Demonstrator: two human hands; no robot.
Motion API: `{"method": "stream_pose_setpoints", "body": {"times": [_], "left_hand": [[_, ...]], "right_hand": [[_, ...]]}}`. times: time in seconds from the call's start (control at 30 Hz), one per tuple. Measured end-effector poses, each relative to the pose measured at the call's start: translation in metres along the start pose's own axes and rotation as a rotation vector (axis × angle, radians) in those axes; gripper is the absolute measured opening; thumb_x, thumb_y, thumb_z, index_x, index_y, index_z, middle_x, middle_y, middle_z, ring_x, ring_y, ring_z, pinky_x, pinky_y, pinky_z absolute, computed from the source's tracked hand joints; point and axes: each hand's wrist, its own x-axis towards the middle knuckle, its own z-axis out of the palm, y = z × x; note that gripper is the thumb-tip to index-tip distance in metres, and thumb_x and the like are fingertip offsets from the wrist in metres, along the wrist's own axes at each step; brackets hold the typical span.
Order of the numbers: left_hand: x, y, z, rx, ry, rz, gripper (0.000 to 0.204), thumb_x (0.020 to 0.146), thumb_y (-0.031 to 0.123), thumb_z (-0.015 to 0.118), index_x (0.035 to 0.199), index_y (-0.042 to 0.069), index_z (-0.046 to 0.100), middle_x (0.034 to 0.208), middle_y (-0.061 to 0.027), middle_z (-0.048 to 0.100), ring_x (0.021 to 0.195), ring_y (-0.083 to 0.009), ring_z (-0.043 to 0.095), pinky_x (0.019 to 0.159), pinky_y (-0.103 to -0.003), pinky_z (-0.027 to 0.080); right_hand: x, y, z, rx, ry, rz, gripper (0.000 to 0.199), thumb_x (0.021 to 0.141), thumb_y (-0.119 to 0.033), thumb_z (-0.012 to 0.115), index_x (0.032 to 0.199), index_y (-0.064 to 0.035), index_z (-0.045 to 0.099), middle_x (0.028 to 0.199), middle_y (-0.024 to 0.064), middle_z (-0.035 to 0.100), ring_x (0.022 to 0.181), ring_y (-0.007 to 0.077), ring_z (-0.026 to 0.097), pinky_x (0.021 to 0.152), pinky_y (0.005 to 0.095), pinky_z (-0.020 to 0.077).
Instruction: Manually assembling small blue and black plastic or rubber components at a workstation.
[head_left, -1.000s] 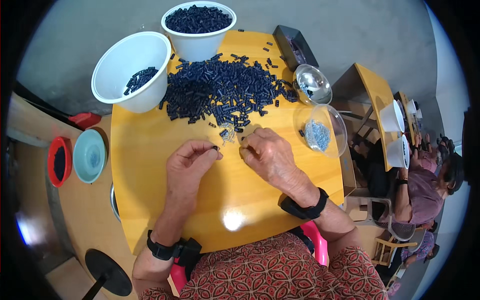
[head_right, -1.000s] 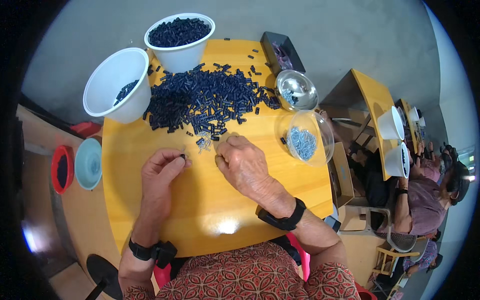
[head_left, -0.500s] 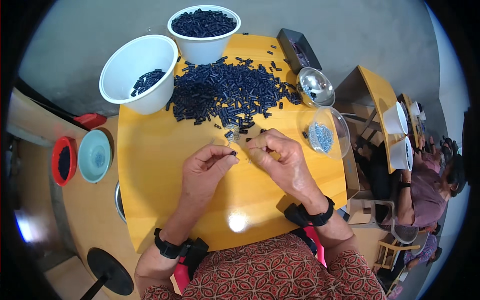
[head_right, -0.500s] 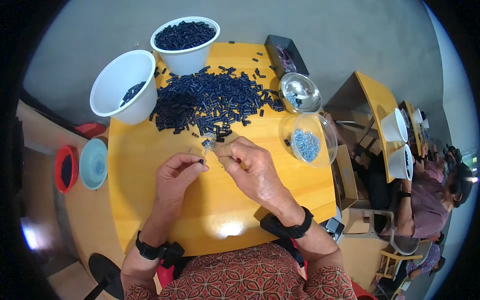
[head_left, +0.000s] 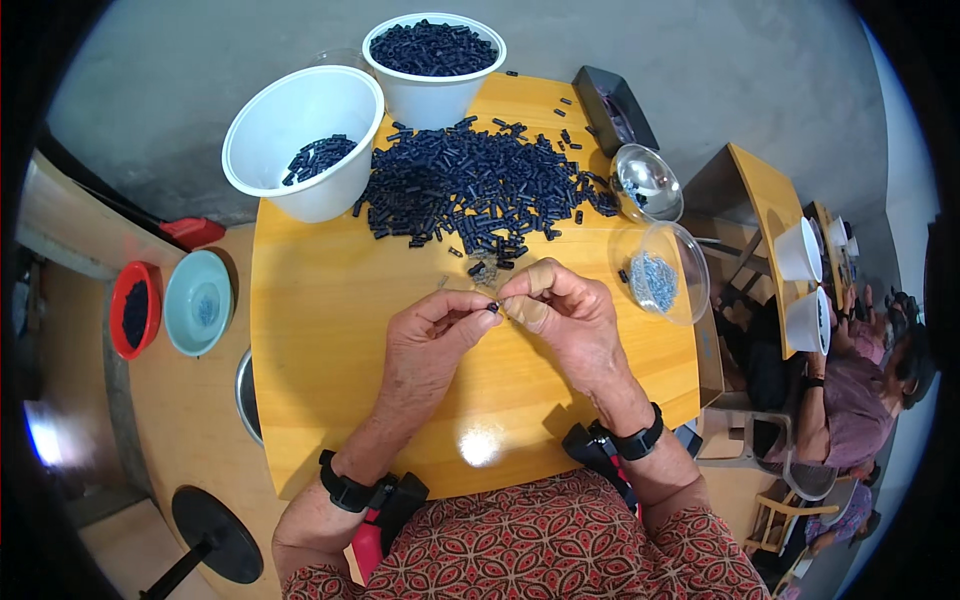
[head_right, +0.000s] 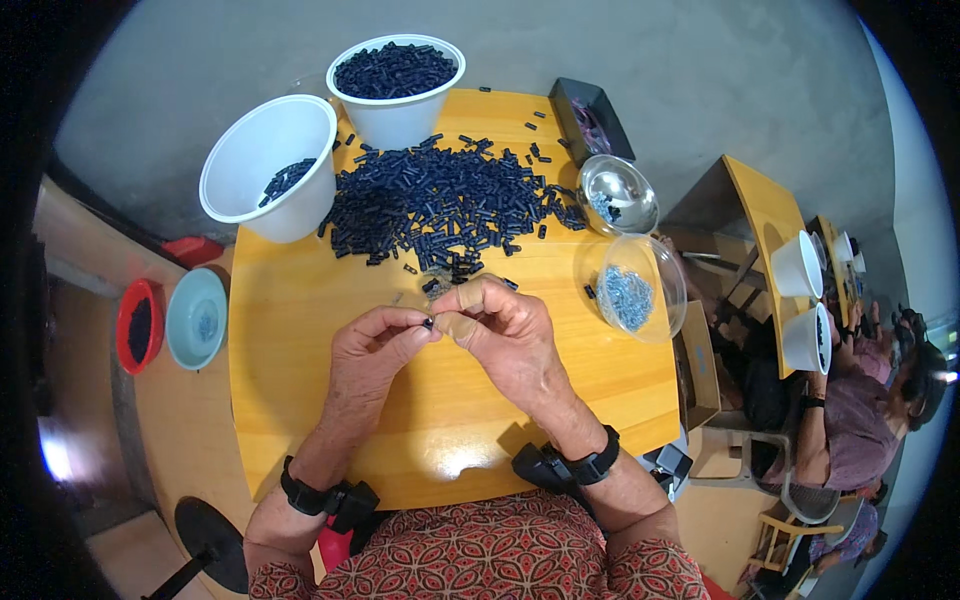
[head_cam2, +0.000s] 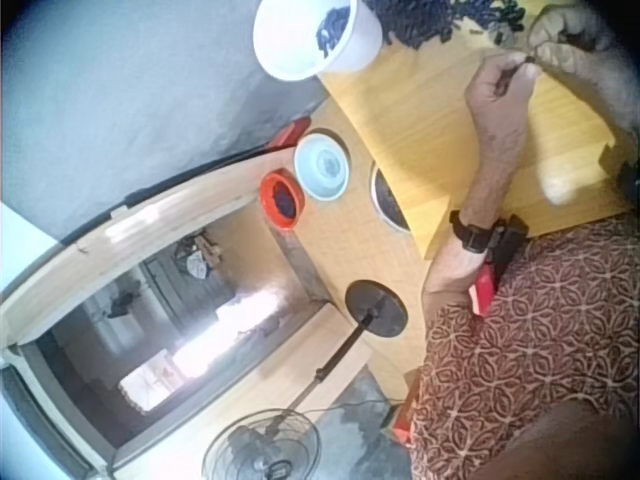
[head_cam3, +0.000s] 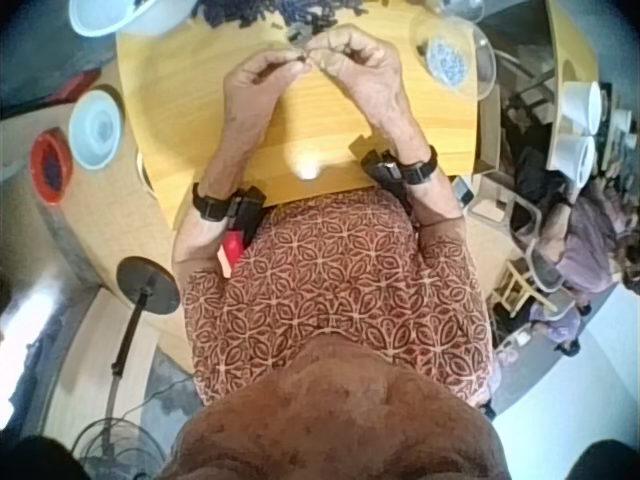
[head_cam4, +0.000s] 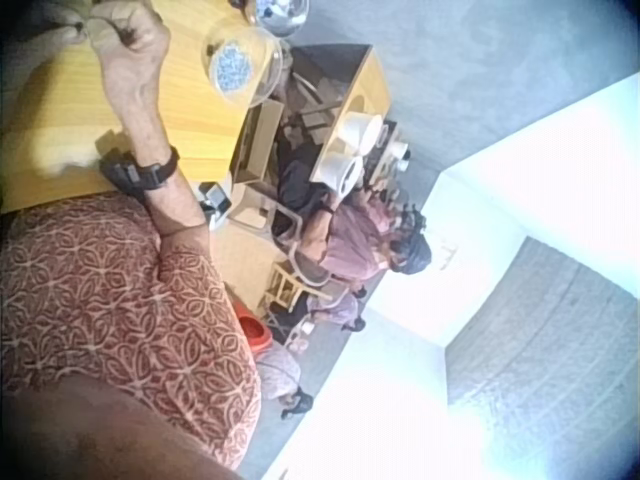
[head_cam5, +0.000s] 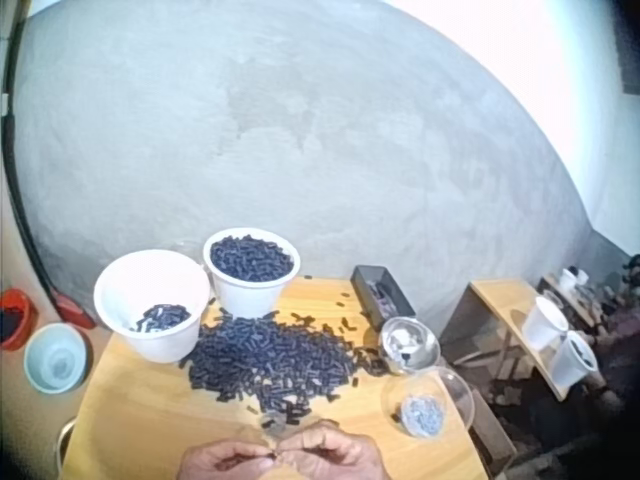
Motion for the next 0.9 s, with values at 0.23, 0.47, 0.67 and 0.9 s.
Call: {"method": "stream_pose_setpoints", "body": {"times": [0.23,0.47,0.67,0.9], "left_hand": [[0.0,-0.001,-0.002,0.007,0.004,0.006,0.014,0.087,0.0,0.066,0.101,-0.002,0.066,0.094,-0.0037,0.067,0.087,-0.0089,0.062,0.081,-0.022,0.051],[-0.002,0.003,-0.002,0.111,0.052,-0.053,0.014,0.086,0.004,0.068,0.1,-0.002,0.067,0.089,-0.0011,0.066,0.081,-0.0065,0.059,0.075,-0.021,0.049],[-0.004,0.001,0.0,0.183,0.076,0.012,0.015,0.086,0.004,0.069,0.099,-0.002,0.067,0.087,-0.0005,0.065,0.08,-0.0061,0.058,0.073,-0.02,0.048],[-0.003,-0.002,-0.004,0.016,0.042,0.047,0.015,0.086,0.002,0.068,0.1,-0.002,0.066,0.093,-0.0025,0.066,0.084,-0.0074,0.06,0.077,-0.021,0.049]], "right_hand": [[0.001,-0.002,0.001,-0.254,-0.034,-0.106,0.008,0.086,0.004,0.062,0.093,-0.0007,0.065,0.087,0.0012,0.058,0.084,0.0089,0.056,0.075,0.0233,0.0456],[-0.001,0.0,0.009,-0.219,0.002,-0.14,0.01,0.084,0.005,0.063,0.092,-0.0013,0.065,0.084,0.0023,0.057,0.077,0.0107,0.054,0.072,0.024,0.0445],[-0.003,-0.009,0.011,-0.456,0.001,-0.281,0.009,0.083,0.004,0.062,0.09,-0.0007,0.063,0.087,0.0086,0.059,0.079,0.0199,0.057,0.072,0.0299,0.0471],[-0.004,-0.01,0.013,-0.74,-0.035,-0.53,0.015,0.08,0.001,0.062,0.095,0.0001,0.064,0.095,0.0159,0.061,0.087,0.0326,0.059,0.076,0.038,0.0493]]}}
